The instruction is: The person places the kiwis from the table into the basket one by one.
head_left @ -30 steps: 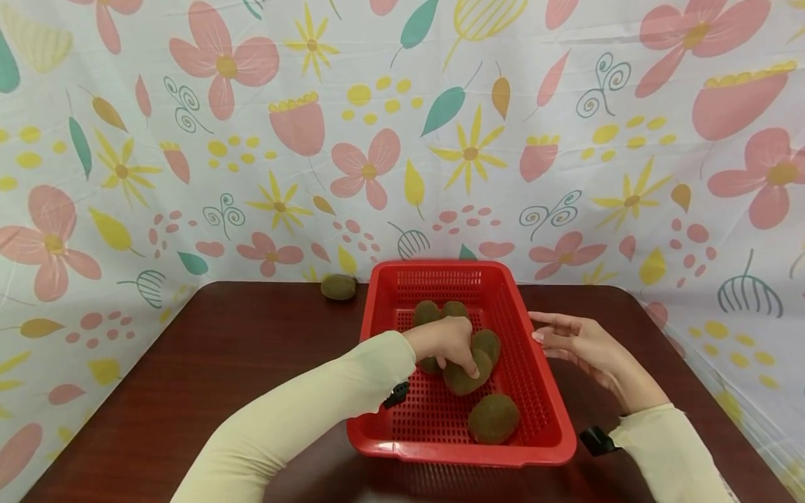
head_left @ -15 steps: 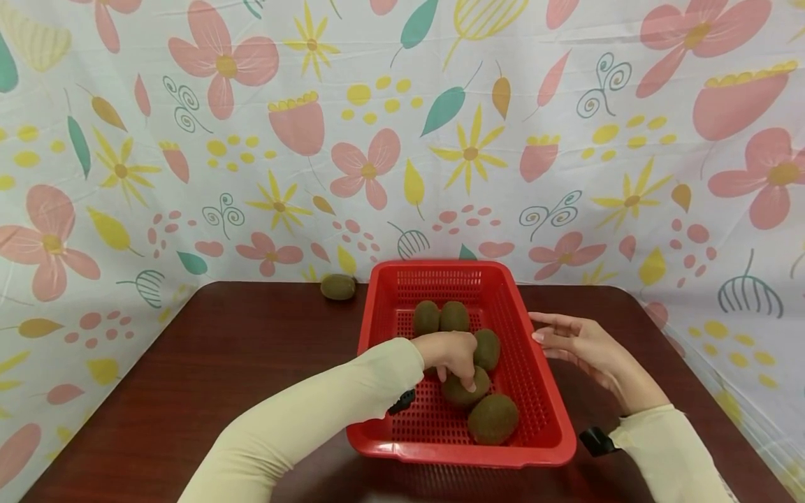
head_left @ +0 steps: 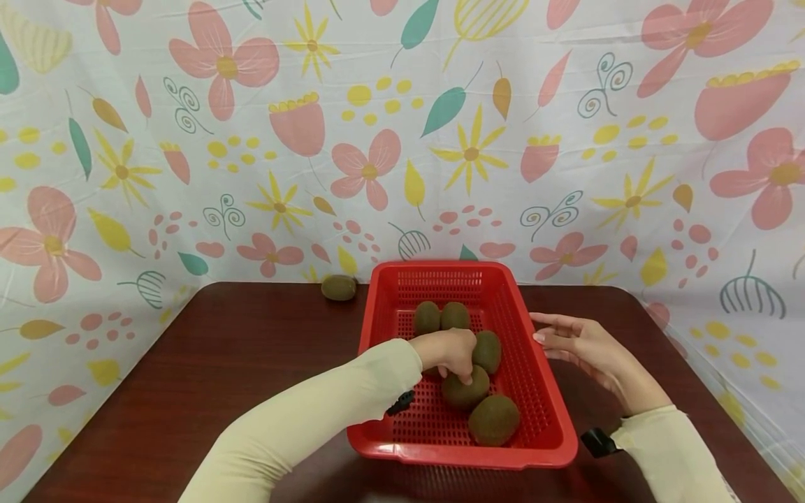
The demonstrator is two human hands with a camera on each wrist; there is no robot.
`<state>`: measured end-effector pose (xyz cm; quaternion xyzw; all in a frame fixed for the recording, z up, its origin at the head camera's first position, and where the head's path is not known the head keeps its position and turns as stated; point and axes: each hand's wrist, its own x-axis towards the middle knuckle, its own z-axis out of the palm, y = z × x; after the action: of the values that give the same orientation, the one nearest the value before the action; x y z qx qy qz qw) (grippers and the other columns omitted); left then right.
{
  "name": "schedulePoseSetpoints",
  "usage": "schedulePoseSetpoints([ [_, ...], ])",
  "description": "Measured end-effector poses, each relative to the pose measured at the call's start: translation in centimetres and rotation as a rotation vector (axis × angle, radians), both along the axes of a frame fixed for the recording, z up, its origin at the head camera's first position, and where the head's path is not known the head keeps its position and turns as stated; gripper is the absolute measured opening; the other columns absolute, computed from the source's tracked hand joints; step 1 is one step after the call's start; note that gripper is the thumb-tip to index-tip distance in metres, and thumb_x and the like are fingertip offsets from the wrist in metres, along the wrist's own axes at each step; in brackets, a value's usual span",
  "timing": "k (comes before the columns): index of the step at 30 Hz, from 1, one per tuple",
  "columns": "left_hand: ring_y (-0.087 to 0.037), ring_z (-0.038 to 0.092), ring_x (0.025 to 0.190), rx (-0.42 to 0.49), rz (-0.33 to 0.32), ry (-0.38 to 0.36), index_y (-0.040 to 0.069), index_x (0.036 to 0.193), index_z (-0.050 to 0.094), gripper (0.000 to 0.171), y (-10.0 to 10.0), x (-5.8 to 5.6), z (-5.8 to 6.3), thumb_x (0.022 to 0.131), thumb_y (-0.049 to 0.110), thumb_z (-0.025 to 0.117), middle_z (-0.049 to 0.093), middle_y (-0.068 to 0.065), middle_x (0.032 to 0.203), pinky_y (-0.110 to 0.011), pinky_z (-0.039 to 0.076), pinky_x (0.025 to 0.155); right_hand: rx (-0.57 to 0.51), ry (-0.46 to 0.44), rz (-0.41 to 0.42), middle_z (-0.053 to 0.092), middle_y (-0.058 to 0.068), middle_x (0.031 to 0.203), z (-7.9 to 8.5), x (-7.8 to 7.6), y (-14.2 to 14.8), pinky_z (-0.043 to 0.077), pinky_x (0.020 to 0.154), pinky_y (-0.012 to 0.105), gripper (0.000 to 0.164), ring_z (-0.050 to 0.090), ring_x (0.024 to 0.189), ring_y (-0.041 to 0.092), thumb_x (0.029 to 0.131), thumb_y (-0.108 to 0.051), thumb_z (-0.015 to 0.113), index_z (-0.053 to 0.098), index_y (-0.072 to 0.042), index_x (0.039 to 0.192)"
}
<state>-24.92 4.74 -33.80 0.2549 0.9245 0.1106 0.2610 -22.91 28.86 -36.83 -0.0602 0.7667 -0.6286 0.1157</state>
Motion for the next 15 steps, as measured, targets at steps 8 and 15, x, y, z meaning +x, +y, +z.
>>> schedulePoseSetpoints([
  [8, -0.024, 0.069, 0.068, 0.062, 0.004, 0.021, 0.008, 0.065, 0.051, 0.03, -0.7, -0.3, 0.9, 0.087, 0.007, 0.071, 0.049, -0.002, 0.058, -0.026, 0.056, 0.059, 0.002, -0.001, -0.001, 0.07, 0.004, 0.11, 0.0, -0.1, 0.0, 0.056, 0.081, 0.033, 0.065, 0.069, 0.094, 0.017, 0.093, -0.017, 0.065, 0.034, 0.008, 0.144],
  [15, -0.018, 0.066, 0.067, 0.154, 0.005, 0.049, 0.002, 0.096, 0.07, 0.011, -2.1, -0.9, 1.7, 0.087, 0.009, 0.071, 0.065, -0.004, 0.082, -0.027, 0.055, 0.062, 0.01, -0.007, -0.001, 0.069, 0.003, 0.11, 0.0, 0.0, 0.1, 0.056, 0.081, 0.033, 0.065, 0.069, 0.094, 0.016, 0.093, -0.017, 0.065, 0.034, 0.008, 0.145],
])
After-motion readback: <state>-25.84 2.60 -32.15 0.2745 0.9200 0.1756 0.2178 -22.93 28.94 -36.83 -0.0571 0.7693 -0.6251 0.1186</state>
